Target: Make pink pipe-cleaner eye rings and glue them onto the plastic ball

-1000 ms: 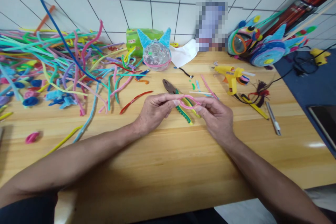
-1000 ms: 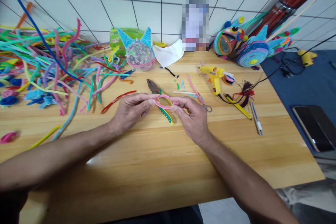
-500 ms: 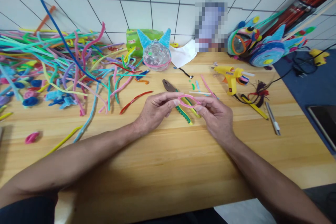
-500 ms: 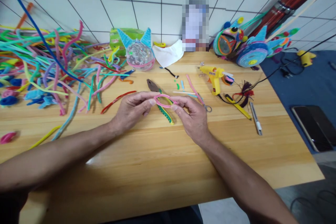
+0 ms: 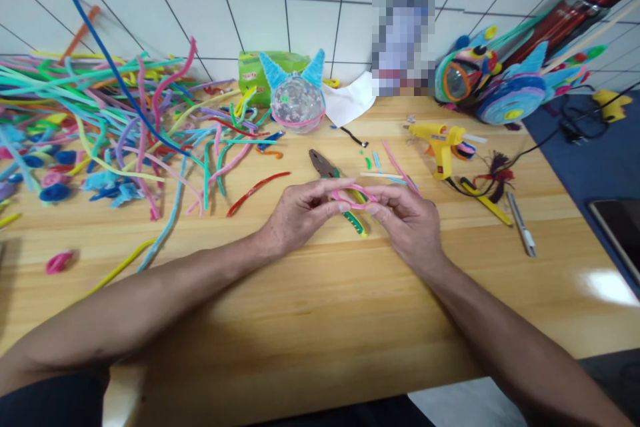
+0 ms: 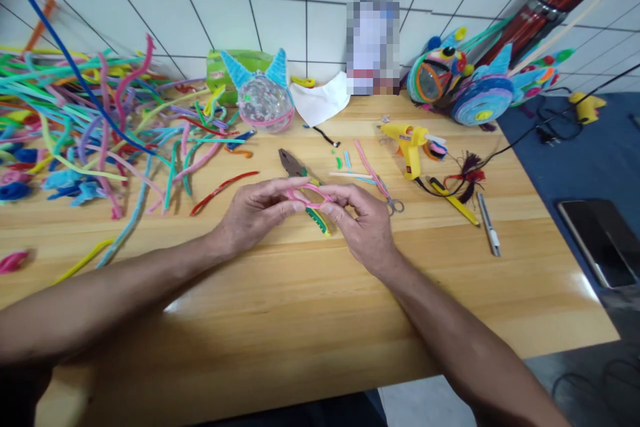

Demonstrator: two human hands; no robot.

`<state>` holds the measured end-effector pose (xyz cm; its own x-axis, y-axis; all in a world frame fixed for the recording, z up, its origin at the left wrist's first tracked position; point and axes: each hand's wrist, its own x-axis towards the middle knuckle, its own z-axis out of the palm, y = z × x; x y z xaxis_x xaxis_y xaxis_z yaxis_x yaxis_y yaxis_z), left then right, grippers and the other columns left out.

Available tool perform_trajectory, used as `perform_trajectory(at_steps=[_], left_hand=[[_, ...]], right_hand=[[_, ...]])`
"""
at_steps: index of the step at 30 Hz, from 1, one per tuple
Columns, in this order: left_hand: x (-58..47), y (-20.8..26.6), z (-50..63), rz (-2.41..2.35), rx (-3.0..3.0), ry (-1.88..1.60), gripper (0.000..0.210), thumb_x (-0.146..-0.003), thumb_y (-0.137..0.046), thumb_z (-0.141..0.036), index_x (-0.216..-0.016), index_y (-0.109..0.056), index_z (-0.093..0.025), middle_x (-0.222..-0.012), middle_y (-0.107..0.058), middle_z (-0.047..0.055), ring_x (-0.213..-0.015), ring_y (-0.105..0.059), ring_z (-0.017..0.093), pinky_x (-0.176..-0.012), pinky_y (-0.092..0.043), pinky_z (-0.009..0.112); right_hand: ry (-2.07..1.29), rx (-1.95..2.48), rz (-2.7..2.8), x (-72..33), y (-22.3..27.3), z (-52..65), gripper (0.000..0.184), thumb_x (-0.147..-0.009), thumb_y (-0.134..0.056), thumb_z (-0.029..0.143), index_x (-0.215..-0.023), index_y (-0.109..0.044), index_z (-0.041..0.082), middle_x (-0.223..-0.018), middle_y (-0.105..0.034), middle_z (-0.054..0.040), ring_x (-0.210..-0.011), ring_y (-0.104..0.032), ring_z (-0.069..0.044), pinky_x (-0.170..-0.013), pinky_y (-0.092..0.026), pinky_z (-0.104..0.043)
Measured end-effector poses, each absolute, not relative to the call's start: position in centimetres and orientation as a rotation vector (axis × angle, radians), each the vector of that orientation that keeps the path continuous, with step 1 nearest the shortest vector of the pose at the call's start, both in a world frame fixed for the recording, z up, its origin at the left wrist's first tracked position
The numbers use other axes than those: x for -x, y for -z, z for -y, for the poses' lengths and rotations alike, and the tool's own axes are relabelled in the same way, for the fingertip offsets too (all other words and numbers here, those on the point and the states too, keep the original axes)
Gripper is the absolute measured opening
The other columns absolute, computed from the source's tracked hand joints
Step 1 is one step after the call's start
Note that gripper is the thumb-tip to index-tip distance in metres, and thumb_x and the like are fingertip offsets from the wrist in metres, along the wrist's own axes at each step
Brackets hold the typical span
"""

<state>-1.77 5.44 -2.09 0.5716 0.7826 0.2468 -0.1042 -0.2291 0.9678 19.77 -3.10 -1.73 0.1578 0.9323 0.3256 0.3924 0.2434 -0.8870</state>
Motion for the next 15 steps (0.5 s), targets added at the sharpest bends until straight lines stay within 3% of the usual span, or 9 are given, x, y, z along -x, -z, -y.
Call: perform_trajectory(at_steps=[5, 9, 15], left_hand=[[1.73, 2.21, -5.32, -0.567, -1.574, -0.928, 0.035, -0.094, -0.088, -0.035, -0.127, -0.085, -0.022, -0.101, -0.088, 0.006, -0.085, -0.079, 0.015, -0.083, -0.067, 0.027], [1.69, 2.41, -5.54, -0.541, -1.467, -0.944, 0.049, -0.098, -0.085, -0.043, -0.141, -0.076, -0.022, -0.105, -0.086, 0.006, -0.066, -0.068, 0.008, -0.061, -0.057, 0.019], [1.65, 1.99, -5.84, -0.556, -1.425, -0.946, 0.036, -0.101, -0.082, -0.048, -0.117, -0.082, -0.016, -0.101, -0.088, 0.009, -0.055, -0.061, 0.005, -0.051, -0.049, 0.018]], right_hand=[[-0.626, 1.318, 1.436, -19.73, 1.61, 3.07, 0.018, -0.099, -0.084, 0.037, -0.115, -0.088, 0.033, -0.091, -0.084, 0.0019, -0.078, -0.073, -0.016, -0.076, -0.060, -0.032], [-0.630, 1.347, 1.411, -19.67, 1.64, 3.11, 0.020, -0.100, -0.082, 0.042, -0.116, -0.088, 0.031, -0.093, -0.084, 0.0003, -0.080, -0.073, -0.018, -0.079, -0.061, -0.035], [-0.660, 1.318, 1.356, -19.55, 1.57, 2.97, 0.020, -0.099, -0.084, 0.042, -0.116, -0.087, 0.031, -0.104, -0.088, -0.0002, -0.085, -0.077, -0.018, -0.084, -0.064, -0.036]])
